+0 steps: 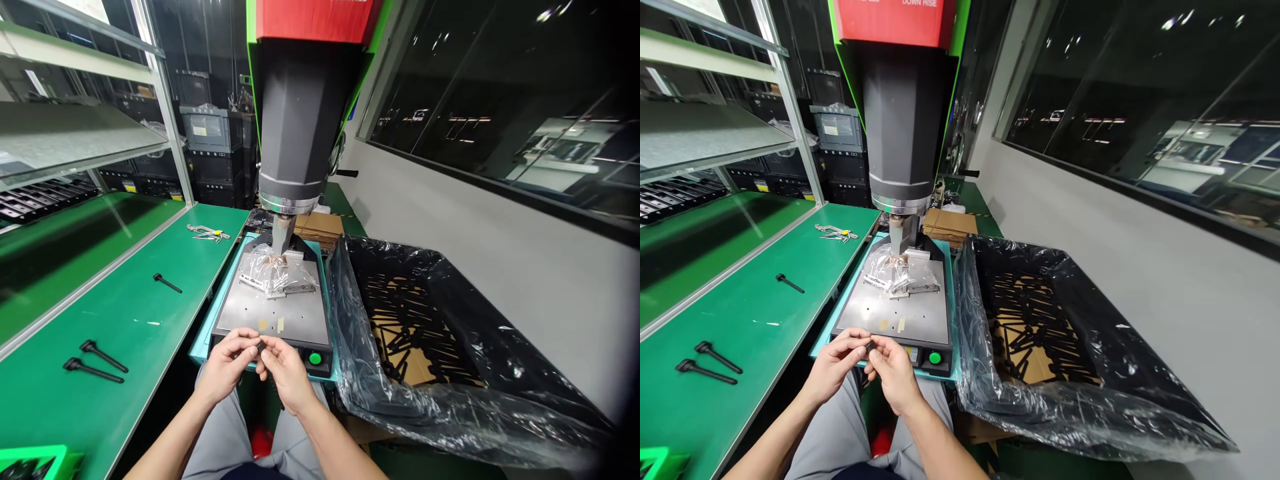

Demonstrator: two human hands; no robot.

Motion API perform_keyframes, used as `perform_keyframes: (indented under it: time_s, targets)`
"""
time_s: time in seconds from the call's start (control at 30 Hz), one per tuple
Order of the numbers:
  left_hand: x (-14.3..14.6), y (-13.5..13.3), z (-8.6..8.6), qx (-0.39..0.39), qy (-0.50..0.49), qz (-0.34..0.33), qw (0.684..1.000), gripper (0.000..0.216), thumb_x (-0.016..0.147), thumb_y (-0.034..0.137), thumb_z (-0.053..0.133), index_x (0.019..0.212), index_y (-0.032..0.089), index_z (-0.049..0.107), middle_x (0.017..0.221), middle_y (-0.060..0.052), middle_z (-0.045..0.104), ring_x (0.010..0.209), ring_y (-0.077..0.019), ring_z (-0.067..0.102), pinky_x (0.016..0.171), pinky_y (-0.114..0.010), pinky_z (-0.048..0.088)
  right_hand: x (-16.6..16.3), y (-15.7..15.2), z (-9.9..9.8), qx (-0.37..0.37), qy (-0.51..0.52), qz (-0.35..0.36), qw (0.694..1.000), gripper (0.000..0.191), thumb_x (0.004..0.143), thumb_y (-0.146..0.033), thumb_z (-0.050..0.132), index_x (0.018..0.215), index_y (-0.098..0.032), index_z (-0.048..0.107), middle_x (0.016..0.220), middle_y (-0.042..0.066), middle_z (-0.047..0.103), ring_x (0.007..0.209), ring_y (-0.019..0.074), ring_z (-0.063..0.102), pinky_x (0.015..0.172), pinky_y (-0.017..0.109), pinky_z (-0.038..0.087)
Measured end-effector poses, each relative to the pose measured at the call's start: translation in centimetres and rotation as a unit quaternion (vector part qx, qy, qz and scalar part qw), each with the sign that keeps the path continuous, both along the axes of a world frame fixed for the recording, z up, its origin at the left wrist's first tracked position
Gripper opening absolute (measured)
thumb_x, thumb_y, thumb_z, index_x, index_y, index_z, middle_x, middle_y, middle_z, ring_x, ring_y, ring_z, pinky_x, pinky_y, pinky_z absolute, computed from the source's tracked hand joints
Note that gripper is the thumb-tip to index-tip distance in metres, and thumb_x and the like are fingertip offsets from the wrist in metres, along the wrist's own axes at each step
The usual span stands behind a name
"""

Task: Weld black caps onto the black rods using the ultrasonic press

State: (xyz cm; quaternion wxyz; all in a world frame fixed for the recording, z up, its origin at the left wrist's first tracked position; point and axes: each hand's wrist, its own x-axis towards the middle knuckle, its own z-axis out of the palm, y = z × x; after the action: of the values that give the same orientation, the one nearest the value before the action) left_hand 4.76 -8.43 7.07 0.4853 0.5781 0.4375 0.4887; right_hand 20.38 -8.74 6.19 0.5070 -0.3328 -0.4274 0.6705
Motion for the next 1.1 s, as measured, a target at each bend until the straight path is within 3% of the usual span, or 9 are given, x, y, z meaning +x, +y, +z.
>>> perform_keyframes:
  time_s: [0.1,0.17,0.23,0.33,0.43,0.53,0.67,0.83,1.1]
  targets:
    - [0.5,1.0,-0.6,-0.010,-0.003,-0.002,1.000,0.027,0.081,0.043,0.069,0.094,0.021,0.078,0.115,-0.012,0.062,0.110,-0.0269,0.060,0.096,-0.038,0.049,0.6,1.0,-0.6,-0.018,-0.010,0.019,1.000,0.044,0.082,-0.049,0.070,0.107,-0.014,0.066,0.070,0.001,0.061,0.055,0.0090,0.051,0.049,0.021,0.040]
    - [0.8,2.3,-1.3,-0.035,-0.024,0.025,0.999,0.030,0.077,0.043,0.072,0.097,0.020,0.077,0.116,-0.012,0.064,0.113,-0.0277,0.058,0.100,-0.038,0.046,1.3,2.2,-0.9,-0.057,-0.015,-0.014,0.998,0.045,0.076,-0.051,0.075,0.101,-0.014,0.066,0.072,0.002,0.062,0.053,0.0092,0.051,0.047,0.021,0.039]
    - [1.0,4.3,-2.1,-0.105,-0.078,0.087,0.988,0.034,0.075,0.040,0.076,0.102,0.019,0.074,0.117,-0.011,0.065,0.114,-0.0274,0.059,0.100,-0.038,0.047,2.5,3.9,-1.2,-0.094,-0.002,-0.071,0.993,0.048,0.069,-0.051,0.080,0.097,-0.016,0.064,0.075,0.002,0.064,0.057,0.0114,0.055,0.051,0.023,0.043]
    - [1.3,8.1,-2.9,-0.239,-0.198,0.152,0.938,0.033,0.078,0.033,0.075,0.106,0.018,0.066,0.122,-0.012,0.064,0.110,-0.0240,0.062,0.091,-0.034,0.051,4.4,7.0,-1.2,-0.106,-0.009,-0.144,0.984,0.048,0.062,-0.048,0.084,0.092,-0.018,0.062,0.076,0.002,0.065,0.068,0.0150,0.061,0.063,0.028,0.050]
    - [1.9,11.5,-2.8,-0.294,-0.265,0.127,0.910,0.028,0.082,0.034,0.072,0.100,0.017,0.061,0.118,-0.014,0.065,0.100,-0.0226,0.067,0.082,-0.033,0.056,5.5,10.1,-1.5,-0.096,-0.065,-0.170,0.979,0.046,0.061,-0.045,0.083,0.093,-0.018,0.063,0.078,0.003,0.068,0.072,0.0155,0.062,0.061,0.025,0.047]
    - [2.9,13.3,-2.0,-0.310,-0.293,0.094,0.899,0.022,0.082,0.030,0.072,0.093,0.017,0.058,0.096,-0.009,0.069,0.077,-0.0178,0.071,0.064,-0.027,0.058,5.0,12.3,-2.4,-0.081,-0.100,-0.158,0.979,0.048,0.060,-0.044,0.082,0.097,-0.016,0.066,0.076,0.005,0.070,0.066,0.0152,0.060,0.050,0.021,0.038]
    - [4.0,13.3,-0.8,-0.307,-0.310,0.079,0.896,0.018,0.078,0.014,0.074,0.084,0.017,0.057,0.069,0.001,0.063,0.054,-0.0088,0.064,0.048,-0.014,0.051,3.2,14.3,-3.3,-0.019,-0.121,-0.165,0.979,0.048,0.063,-0.049,0.076,0.096,-0.015,0.068,0.078,0.005,0.070,0.069,0.0173,0.061,0.054,0.024,0.043]
    - [4.1,12.4,0.1,-0.300,-0.310,0.074,0.899,0.023,0.074,0.013,0.076,0.084,0.017,0.056,0.065,0.004,0.061,0.051,-0.0075,0.063,0.042,-0.012,0.049,2.3,16.9,-2.5,0.078,-0.151,-0.214,0.962,0.047,0.065,-0.043,0.075,0.103,-0.018,0.066,0.094,0.006,0.071,0.084,0.0212,0.063,0.079,0.034,0.051]
    - [4.2,13.2,-0.2,-0.290,-0.303,0.073,0.905,0.027,0.074,0.013,0.077,0.087,0.018,0.053,0.064,0.006,0.059,0.050,-0.0061,0.063,0.041,-0.011,0.048,2.2,20.0,-0.8,0.151,-0.218,-0.293,0.919,0.032,0.068,-0.032,0.071,0.098,-0.021,0.070,0.105,0.007,0.065,0.099,0.0242,0.060,0.090,0.035,0.046]
